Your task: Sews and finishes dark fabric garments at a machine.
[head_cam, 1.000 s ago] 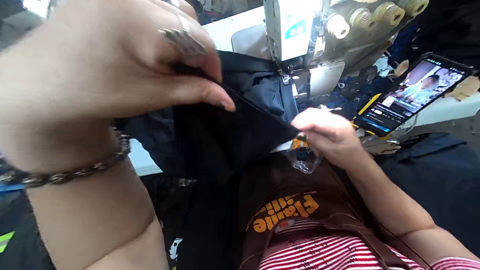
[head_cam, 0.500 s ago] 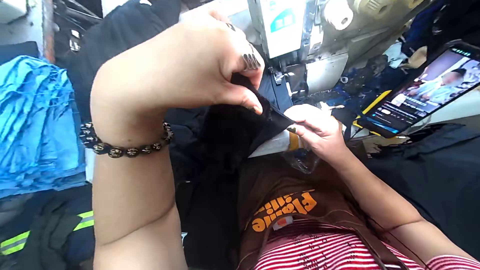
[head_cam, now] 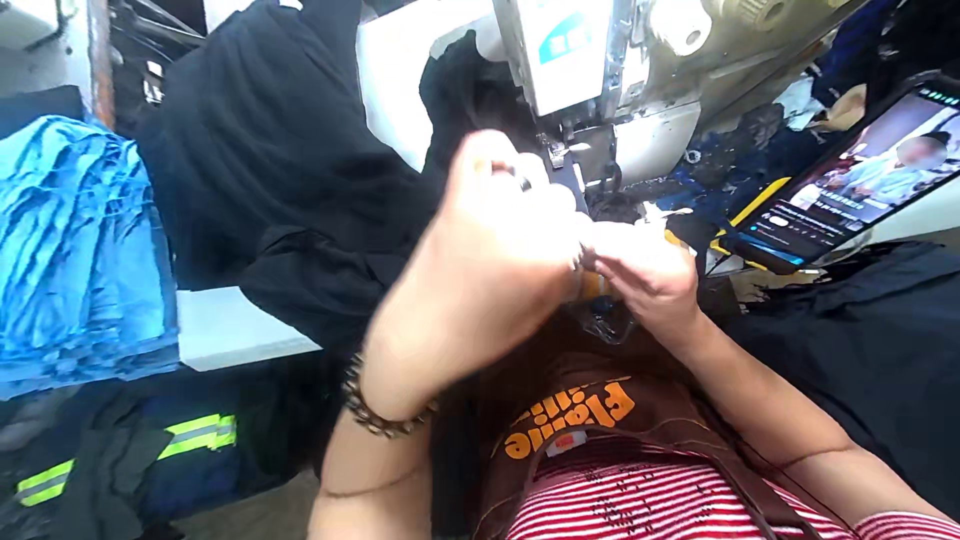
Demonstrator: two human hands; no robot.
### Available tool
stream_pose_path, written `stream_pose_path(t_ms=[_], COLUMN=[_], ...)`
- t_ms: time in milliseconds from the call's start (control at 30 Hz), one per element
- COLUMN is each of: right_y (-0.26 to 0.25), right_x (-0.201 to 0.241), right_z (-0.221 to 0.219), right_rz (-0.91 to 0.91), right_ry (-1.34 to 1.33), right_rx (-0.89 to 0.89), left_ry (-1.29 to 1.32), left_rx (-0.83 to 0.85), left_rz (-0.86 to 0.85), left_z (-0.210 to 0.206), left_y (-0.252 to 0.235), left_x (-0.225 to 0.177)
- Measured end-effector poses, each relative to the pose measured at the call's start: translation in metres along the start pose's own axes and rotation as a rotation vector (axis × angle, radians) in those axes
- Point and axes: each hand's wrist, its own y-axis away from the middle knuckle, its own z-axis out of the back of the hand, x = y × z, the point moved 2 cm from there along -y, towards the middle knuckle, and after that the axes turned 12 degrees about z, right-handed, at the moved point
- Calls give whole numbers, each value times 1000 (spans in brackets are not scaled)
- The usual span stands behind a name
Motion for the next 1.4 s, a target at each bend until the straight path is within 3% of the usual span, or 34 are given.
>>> stream_pose_path(t_ms=[67, 167, 233, 367, 633, 867, 1067, 1300, 1400], right_y=[7, 6, 2, 0, -29, -21, -12, -8, -9], right_x=[8, 12, 14, 10, -13, -16, -28, -31, -21], right_z=[2, 5, 4, 2, -10, -13, -18, -20, -17], right_rz=[45, 74, 90, 66, 121, 131, 164, 174, 170], right_ry=[68, 123, 135, 175, 369, 435, 396, 406, 476], right_rx=[-4, 5, 24, 36, 33, 41, -24, -31, 8], left_ry=[13, -115, -153, -218, -225, -82, 39, -89, -129], left_rx=[-119, -326, -506, -606, -553, -519, -549, -442, -381], left_rz=[110, 225, 258, 211, 304, 324, 353, 618, 695], left_z=[-36, -79, -88, -79, -75, -100, -93, -70, -55], left_y=[20, 38, 46, 46, 25, 41, 26, -33, -27], left_x=[-14, 6, 22, 23, 27, 13, 23, 79, 96])
